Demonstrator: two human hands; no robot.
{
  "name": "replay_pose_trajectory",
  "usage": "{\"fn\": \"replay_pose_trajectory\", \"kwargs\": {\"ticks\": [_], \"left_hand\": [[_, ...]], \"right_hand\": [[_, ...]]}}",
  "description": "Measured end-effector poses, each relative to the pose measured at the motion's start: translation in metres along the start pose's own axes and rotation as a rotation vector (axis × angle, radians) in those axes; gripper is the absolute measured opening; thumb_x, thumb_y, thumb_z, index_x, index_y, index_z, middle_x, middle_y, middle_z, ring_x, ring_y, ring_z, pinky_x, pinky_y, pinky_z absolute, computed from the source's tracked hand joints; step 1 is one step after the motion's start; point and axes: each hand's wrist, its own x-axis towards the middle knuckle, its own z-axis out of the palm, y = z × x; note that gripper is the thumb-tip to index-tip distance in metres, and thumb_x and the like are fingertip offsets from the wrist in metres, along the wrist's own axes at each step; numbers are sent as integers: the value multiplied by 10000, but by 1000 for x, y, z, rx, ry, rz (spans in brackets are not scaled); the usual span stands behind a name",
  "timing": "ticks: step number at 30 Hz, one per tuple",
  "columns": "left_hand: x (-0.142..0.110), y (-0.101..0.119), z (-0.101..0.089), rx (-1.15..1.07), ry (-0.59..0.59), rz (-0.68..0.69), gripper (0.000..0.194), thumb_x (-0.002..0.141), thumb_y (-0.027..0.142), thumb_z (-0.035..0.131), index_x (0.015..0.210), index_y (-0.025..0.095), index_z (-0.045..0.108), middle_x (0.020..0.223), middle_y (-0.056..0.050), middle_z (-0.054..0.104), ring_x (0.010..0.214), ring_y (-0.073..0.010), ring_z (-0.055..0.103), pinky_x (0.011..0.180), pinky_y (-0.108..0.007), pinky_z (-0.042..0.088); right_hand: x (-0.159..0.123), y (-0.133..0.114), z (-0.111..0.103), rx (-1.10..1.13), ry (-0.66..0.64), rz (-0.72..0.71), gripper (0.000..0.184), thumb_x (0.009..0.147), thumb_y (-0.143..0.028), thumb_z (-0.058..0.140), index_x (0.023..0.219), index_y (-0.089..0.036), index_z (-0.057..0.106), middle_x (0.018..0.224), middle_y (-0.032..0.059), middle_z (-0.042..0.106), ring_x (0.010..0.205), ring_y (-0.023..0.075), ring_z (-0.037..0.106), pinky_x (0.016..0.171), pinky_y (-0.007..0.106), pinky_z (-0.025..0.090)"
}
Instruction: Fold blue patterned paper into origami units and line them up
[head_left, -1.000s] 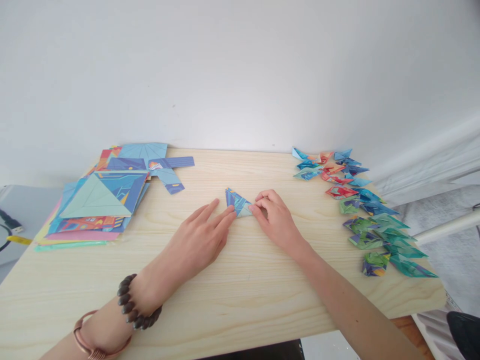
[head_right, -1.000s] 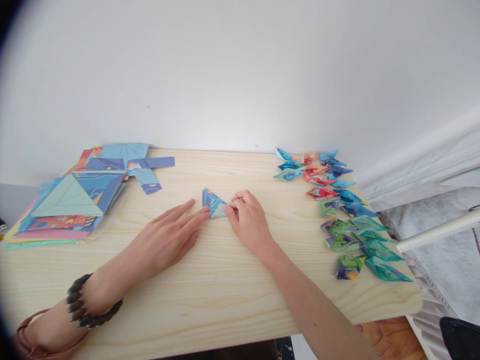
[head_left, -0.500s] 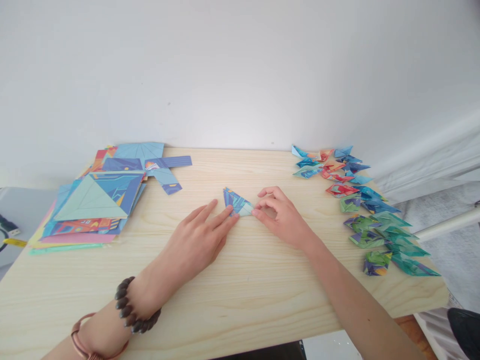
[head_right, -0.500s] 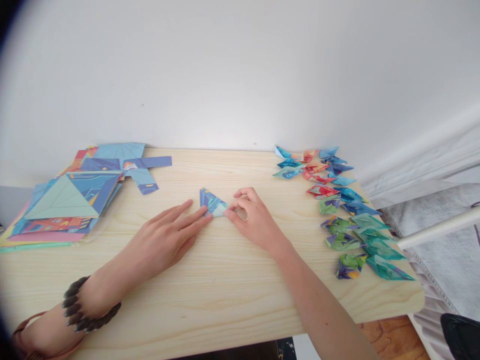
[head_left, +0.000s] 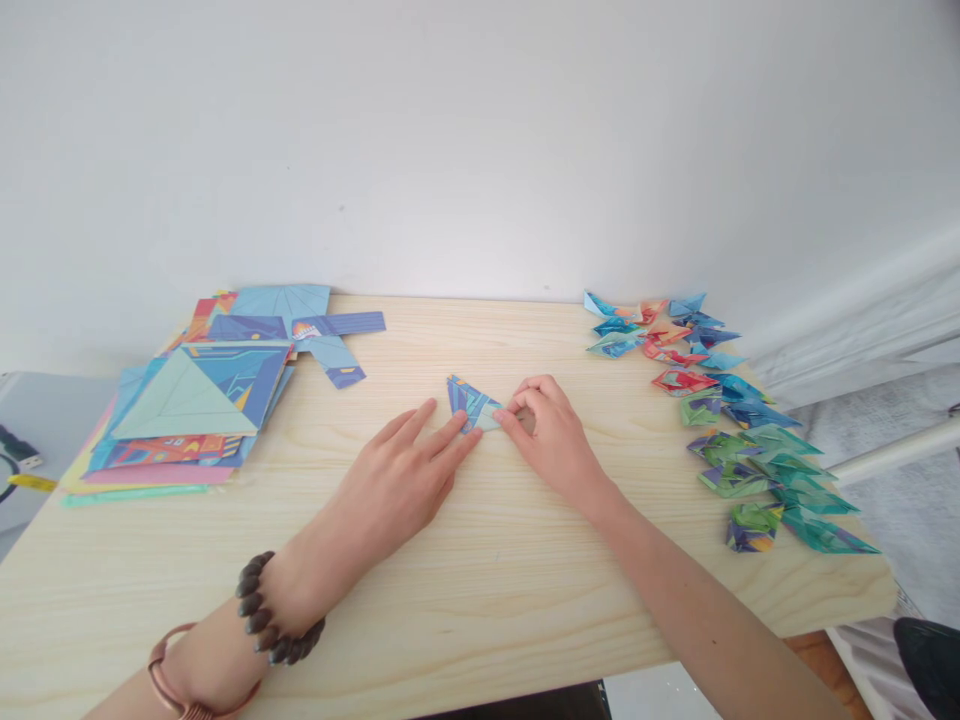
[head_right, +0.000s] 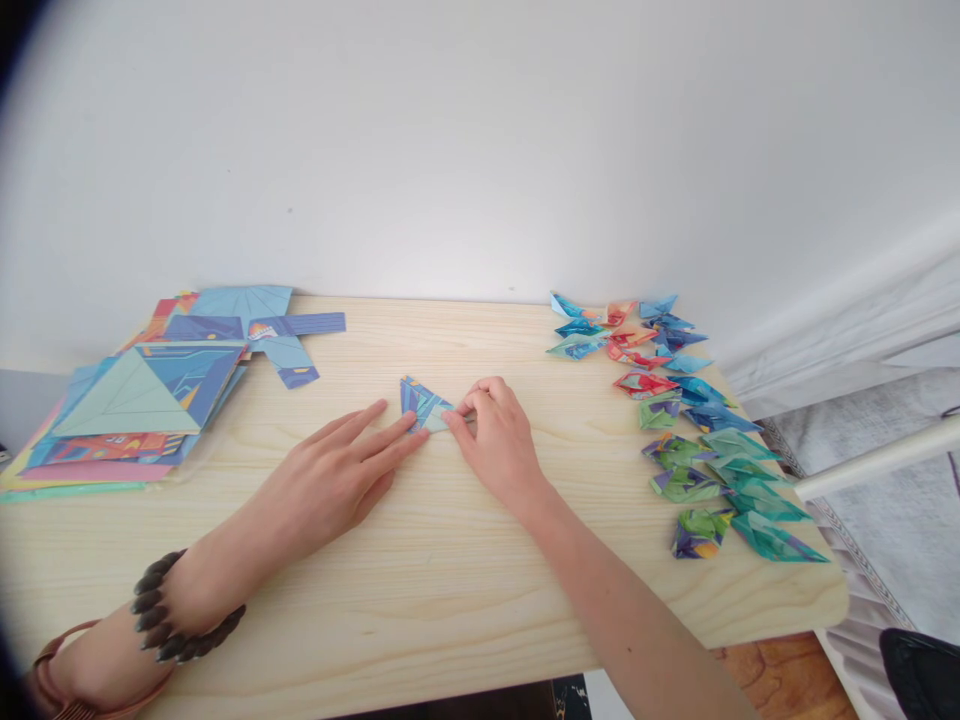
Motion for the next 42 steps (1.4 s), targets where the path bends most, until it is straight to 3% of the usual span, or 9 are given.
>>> {"fn": "replay_pose_trajectory", "kwargs": {"ticks": [42], "left_hand": [[3,5,-5,-19,-48,-31,384,902,162,390,1270,186,495,1354,-47,463,1264,-333,365,976,-485,417]], "right_hand": [[-1,2,1,-1,9,4,79,818,-281,565,817,-205,547,949,49,518,922,194,521,832,349,426]]}}
